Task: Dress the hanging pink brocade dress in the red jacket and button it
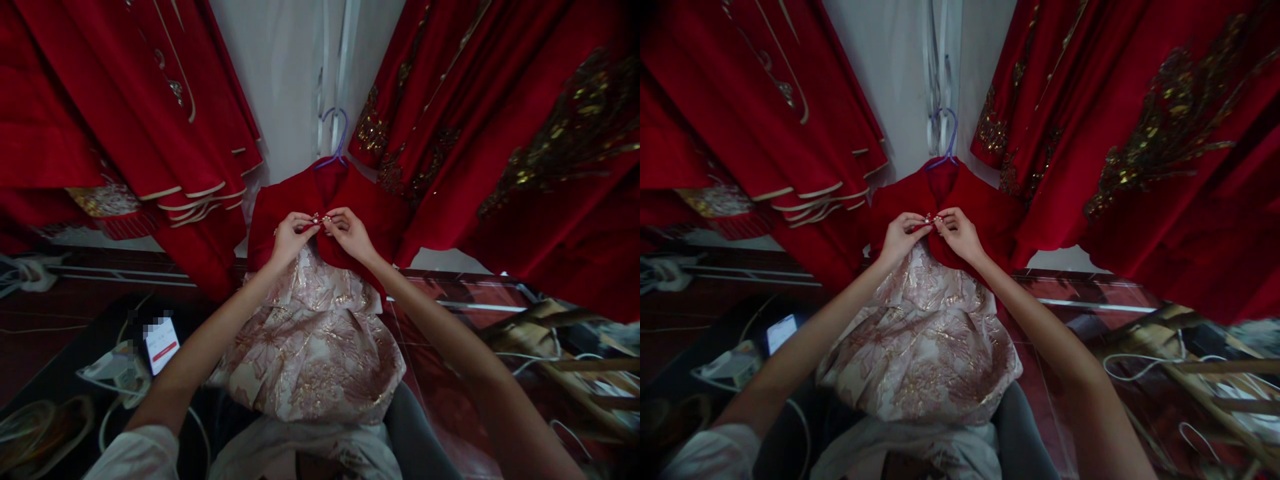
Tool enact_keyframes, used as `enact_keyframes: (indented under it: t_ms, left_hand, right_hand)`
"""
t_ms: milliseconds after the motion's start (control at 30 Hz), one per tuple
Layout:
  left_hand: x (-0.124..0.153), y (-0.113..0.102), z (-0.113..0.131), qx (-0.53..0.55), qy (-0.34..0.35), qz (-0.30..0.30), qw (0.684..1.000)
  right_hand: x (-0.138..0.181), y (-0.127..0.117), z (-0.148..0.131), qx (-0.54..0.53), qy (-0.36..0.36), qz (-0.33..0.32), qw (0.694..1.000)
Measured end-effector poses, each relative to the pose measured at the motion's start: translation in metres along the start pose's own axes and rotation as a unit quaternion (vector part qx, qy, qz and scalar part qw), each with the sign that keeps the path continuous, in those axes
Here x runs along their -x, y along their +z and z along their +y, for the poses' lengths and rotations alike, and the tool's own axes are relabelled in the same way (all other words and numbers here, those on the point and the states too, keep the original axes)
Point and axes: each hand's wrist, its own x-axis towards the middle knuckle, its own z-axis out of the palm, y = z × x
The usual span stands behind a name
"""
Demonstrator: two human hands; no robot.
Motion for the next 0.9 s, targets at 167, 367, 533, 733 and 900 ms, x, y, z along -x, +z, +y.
enact_keyframes:
  t_ms: [167, 367, 533, 733, 900]
  left_hand:
    - [-0.004, -0.004, 0.002, -0.046, 0.043, -0.034, 0.997]
    - [-0.006, -0.010, 0.017, -0.154, 0.084, -0.086, 0.981]
    - [0.000, -0.011, 0.033, -0.225, 0.135, -0.115, 0.958]
    - [-0.002, -0.008, 0.033, -0.247, 0.153, -0.114, 0.950]
    - [-0.004, -0.009, 0.033, -0.274, 0.158, -0.117, 0.942]
  right_hand:
    - [0.004, -0.005, -0.009, 0.013, -0.016, -0.031, 0.999]
    - [0.005, -0.007, -0.022, 0.101, -0.065, -0.055, 0.991]
    - [0.004, -0.007, -0.025, 0.109, -0.064, -0.048, 0.991]
    - [0.003, -0.010, -0.024, 0.098, -0.060, -0.050, 0.992]
    - [0.002, -0.011, -0.025, 0.096, -0.045, -0.052, 0.993]
